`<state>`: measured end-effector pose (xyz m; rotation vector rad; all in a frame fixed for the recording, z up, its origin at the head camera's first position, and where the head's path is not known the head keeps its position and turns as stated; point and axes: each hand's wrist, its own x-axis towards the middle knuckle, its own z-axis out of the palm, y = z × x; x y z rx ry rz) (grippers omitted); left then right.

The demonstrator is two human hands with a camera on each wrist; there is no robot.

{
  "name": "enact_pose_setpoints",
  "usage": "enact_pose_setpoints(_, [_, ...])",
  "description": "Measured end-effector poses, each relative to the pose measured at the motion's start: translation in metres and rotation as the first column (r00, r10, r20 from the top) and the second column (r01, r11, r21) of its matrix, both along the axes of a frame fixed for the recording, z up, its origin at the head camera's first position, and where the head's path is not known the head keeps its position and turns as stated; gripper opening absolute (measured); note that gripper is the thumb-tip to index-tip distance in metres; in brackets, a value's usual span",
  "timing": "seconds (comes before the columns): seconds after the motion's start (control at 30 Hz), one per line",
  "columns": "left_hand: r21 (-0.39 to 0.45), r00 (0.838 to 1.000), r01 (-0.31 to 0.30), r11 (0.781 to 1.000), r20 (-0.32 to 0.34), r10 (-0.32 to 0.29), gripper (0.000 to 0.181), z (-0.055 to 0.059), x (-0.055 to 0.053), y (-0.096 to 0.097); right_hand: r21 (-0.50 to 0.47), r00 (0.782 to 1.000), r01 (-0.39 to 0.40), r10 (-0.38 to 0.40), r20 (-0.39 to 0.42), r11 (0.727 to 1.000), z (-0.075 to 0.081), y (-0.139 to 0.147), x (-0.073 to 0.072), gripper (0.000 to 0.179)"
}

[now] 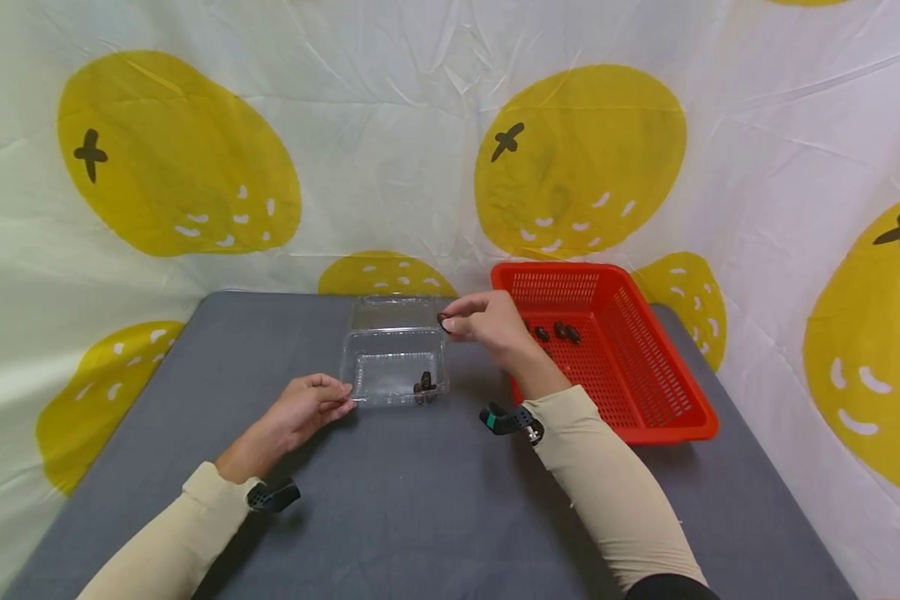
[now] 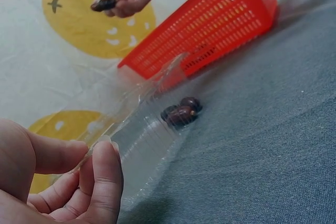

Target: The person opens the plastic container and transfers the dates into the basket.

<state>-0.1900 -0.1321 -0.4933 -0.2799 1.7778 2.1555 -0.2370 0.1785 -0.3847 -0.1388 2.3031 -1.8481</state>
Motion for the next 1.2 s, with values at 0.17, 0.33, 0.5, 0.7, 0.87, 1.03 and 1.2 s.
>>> enact_pose_setpoints(0.17, [-0.011, 1.0, 0.01, 1.0, -0.003, -0.01, 0.013, 0.004, 0.0, -0.001, -0.021, 0.999, 0.037, -0.036, 0.027, 0.999, 0.005, 0.021, 0.001, 0.029])
enact_pose_setpoints(0.33, [0.005, 1.0, 0.007, 1.0, -0.009, -0.007, 0.015, 0.008, 0.002, -0.003, -0.029, 0.999, 0.044, -0.043, 0.021, 0.999, 0.009, 0.035, 0.001, 0.032])
enact_pose_setpoints(0.5, [0.004, 1.0, 0.004, 1.0, 0.001, -0.004, 0.013, 0.009, 0.003, -0.008, -0.06, 0.997, 0.069, -0.067, 0.036, 0.996, 0.013, 0.05, 0.0, 0.032])
enact_pose_setpoints(0.7, [-0.006, 1.0, -0.004, 1.0, 0.005, 0.004, 0.012, 0.012, 0.002, -0.011, -0.127, 0.994, 0.105, -0.099, 0.053, 0.986, 0.016, 0.066, -0.002, 0.011])
enact_pose_setpoints(0.87, [0.011, 1.0, -0.003, 1.0, 0.004, 0.003, 0.014, 0.011, 0.002, -0.009, -0.166, 0.989, 0.139, -0.127, 0.081, 0.976, 0.014, 0.079, -0.002, 0.009])
enact_pose_setpoints(1.03, [0.011, 1.0, 0.008, 1.0, 0.01, -0.008, 0.016, 0.01, 0.003, -0.008, -0.165, 0.98, 0.184, -0.167, 0.11, 0.969, 0.011, 0.09, -0.003, 0.01])
enact_pose_setpoints(1.2, [0.007, 1.0, 0.01, 1.0, -0.003, -0.01, 0.016, 0.011, 0.003, -0.009, -0.13, 0.969, 0.227, -0.211, 0.13, 0.965, 0.008, 0.098, -0.007, 0.008])
